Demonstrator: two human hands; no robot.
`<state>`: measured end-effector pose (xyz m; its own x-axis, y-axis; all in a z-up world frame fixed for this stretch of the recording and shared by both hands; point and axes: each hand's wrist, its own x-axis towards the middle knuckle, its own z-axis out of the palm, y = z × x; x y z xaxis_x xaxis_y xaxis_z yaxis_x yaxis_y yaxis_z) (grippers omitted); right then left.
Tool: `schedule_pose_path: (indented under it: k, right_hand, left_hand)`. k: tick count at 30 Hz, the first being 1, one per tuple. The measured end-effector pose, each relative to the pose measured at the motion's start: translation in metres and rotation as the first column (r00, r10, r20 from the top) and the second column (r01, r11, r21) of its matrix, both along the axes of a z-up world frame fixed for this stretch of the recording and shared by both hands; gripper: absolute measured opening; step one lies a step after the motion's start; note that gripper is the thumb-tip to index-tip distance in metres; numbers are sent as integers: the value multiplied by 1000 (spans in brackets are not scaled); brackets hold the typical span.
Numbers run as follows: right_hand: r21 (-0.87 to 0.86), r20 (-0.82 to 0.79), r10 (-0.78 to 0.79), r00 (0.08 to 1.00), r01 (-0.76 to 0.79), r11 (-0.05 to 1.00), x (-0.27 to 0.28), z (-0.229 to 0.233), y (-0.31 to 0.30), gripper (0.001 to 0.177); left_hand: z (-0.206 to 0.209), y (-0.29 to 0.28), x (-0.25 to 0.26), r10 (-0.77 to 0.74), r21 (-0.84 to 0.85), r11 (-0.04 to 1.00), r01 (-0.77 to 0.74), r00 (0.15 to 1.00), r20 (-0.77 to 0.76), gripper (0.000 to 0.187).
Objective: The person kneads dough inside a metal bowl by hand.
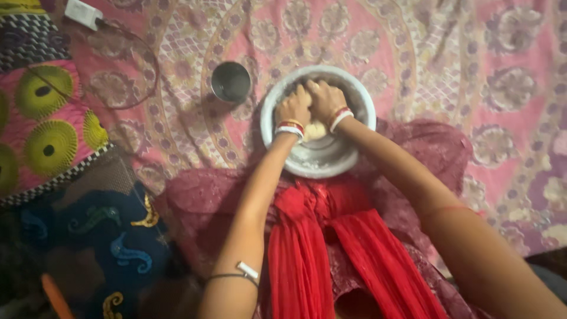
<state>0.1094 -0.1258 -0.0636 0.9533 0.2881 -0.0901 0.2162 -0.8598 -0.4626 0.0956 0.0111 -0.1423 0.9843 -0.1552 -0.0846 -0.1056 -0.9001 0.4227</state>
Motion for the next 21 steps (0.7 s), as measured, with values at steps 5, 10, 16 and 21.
schedule_pose_path:
  k: [5,10,16,21]
  right_hand:
    - [57,-53,-35,998,38,998,-3,-6,-3,56]
    - [427,-105,54,993,-4,904,-54,-2,-40,57]
    - [190,-226,103,969,-60,980,-92,60,-35,54]
    - [-104,76,174,982,-166,981,-105,31,-17,75]
  left_hand:
    - [0,-4,14,83,-26,995,-93,963,-255,58]
    - [27,8,-5,-64,-104,994,31,942,-330,83]
    - [125,18,-63,-100,-90,994,61,834,-543,87]
    - [64,-27,-108,19,365,929,59,978,-206,57]
